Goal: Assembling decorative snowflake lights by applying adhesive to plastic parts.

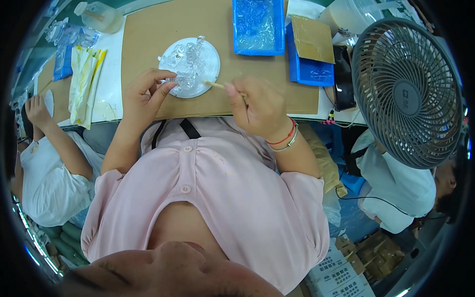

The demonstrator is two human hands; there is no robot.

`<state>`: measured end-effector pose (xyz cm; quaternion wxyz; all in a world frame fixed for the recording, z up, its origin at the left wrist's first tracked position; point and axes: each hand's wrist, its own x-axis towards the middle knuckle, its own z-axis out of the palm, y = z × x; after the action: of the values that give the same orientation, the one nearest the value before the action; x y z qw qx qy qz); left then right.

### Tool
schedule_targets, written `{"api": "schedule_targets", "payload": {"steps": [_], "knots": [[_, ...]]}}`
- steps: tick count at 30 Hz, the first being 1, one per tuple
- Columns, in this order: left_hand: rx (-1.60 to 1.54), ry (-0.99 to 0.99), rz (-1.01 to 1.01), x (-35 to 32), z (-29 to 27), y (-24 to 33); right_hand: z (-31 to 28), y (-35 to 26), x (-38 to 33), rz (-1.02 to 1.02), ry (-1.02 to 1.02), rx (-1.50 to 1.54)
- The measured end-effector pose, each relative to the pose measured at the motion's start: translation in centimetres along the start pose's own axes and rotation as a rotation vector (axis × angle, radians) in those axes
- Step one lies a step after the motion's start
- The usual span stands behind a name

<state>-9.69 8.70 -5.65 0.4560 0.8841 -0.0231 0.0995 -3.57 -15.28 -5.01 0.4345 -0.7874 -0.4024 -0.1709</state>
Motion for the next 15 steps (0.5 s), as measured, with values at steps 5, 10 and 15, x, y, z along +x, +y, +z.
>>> {"api": "schedule_targets", "payload": {"steps": [5,10,15], "knots": [[0.016,-0.010,-0.010,0.2,0.1,-0.3,1.6,0.7,-1.2,-0.046,0.019,0.093],[0.033,0.004,0.034,0.1,0.1,-0.7,0.8,-0.1,-1.7,-0.096,0.014,0.068],[-0.058,-0.023,0.053,2.2,-0.9,-1.0,-2.2,-0.3,-2.6,0.117,0.150,0.143]]}}
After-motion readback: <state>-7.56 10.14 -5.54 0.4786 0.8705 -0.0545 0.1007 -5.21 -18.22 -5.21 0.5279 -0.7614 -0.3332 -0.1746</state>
